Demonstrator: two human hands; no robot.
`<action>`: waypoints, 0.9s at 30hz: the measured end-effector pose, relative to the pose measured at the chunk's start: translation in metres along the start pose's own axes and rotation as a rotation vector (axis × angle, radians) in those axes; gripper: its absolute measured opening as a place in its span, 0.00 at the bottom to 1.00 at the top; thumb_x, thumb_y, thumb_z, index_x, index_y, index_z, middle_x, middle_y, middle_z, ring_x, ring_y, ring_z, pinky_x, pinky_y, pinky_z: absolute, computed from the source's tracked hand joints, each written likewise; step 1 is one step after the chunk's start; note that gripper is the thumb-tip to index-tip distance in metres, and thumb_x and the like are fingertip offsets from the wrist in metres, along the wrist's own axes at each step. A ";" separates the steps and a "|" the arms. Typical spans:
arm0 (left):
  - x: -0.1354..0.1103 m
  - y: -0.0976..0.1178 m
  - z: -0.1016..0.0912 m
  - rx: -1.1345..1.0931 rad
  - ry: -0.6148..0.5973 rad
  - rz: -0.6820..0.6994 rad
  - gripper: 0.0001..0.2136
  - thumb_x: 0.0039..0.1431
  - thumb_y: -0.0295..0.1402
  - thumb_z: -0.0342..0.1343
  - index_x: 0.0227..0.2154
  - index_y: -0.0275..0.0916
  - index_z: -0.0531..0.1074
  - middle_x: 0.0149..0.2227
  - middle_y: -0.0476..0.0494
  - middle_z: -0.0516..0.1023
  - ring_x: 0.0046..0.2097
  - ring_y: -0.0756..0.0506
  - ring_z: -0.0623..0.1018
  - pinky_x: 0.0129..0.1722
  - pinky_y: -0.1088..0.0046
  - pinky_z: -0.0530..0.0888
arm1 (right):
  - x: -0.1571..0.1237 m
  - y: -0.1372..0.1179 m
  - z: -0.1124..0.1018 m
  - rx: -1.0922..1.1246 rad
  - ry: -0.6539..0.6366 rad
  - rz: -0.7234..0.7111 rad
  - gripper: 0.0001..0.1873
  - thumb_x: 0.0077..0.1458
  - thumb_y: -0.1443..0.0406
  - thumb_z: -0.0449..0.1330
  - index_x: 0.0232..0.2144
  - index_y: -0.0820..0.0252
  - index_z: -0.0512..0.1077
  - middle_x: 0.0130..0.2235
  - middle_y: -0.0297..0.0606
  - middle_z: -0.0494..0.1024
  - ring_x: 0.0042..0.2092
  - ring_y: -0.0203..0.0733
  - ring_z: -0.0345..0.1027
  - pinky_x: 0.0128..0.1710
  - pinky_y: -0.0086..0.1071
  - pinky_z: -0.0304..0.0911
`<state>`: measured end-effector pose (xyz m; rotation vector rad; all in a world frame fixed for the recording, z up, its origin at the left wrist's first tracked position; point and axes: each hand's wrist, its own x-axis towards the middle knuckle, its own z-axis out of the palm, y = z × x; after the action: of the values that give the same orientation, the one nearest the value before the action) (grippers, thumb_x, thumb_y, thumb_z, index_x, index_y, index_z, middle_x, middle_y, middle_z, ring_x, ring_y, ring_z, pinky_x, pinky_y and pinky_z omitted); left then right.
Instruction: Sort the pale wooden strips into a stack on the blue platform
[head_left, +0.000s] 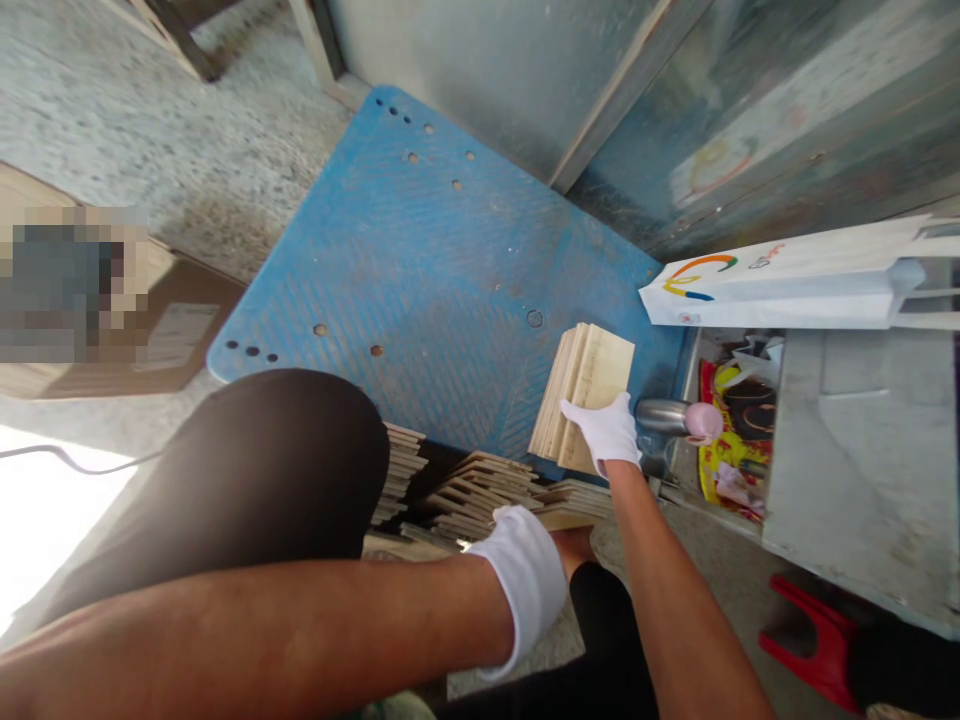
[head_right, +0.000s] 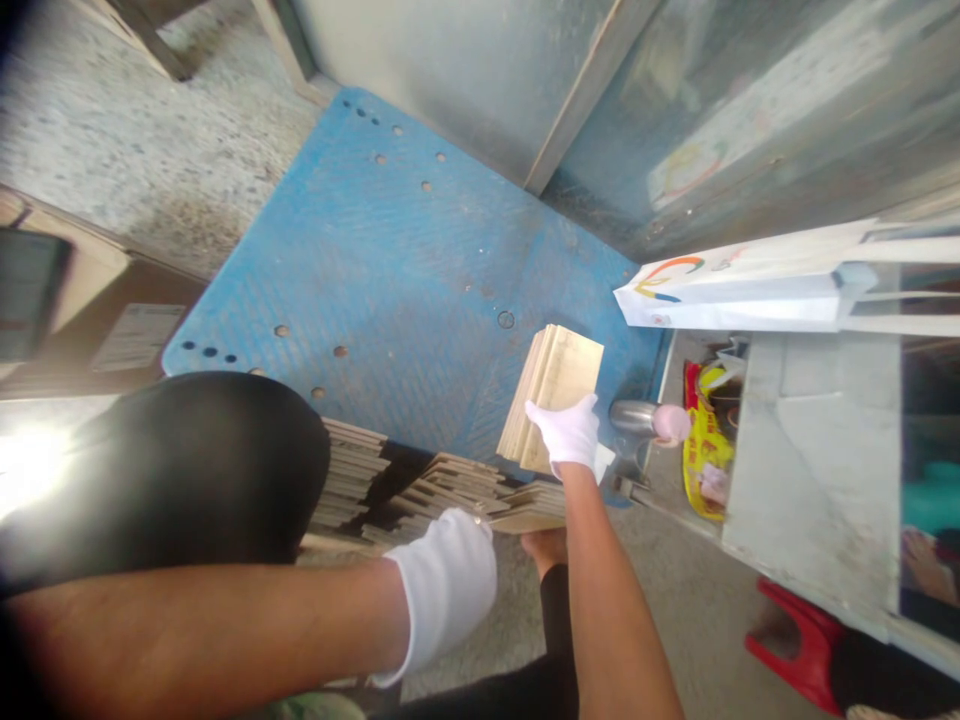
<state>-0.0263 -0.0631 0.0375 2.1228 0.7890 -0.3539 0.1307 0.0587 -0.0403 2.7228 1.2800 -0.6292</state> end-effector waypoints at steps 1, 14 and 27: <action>-0.001 0.001 0.002 -0.036 0.006 -0.020 0.13 0.51 0.31 0.59 0.39 0.36 0.81 0.38 0.28 0.81 0.42 0.29 0.77 0.37 0.48 0.72 | 0.001 0.000 0.001 -0.004 -0.002 -0.002 0.60 0.29 0.43 0.71 0.59 0.66 0.57 0.52 0.58 0.70 0.52 0.60 0.68 0.51 0.45 0.64; 0.017 0.002 0.014 -0.279 0.051 -0.103 0.20 0.53 0.38 0.58 0.48 0.39 0.78 0.43 0.26 0.79 0.48 0.26 0.74 0.42 0.41 0.69 | 0.006 -0.008 0.009 -0.050 -0.014 0.024 0.63 0.31 0.44 0.70 0.62 0.69 0.52 0.55 0.61 0.67 0.54 0.60 0.65 0.54 0.45 0.61; 0.002 -0.003 0.001 -0.102 -0.017 -0.035 0.11 0.48 0.30 0.62 0.35 0.31 0.81 0.36 0.24 0.80 0.39 0.30 0.77 0.36 0.50 0.70 | -0.011 0.016 -0.003 0.200 0.125 -0.031 0.53 0.40 0.40 0.64 0.59 0.67 0.60 0.55 0.52 0.69 0.57 0.56 0.63 0.58 0.44 0.58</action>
<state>-0.0262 -0.0616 0.0340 2.0112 0.8185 -0.3425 0.1375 0.0410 -0.0351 2.9517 1.3571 -0.6310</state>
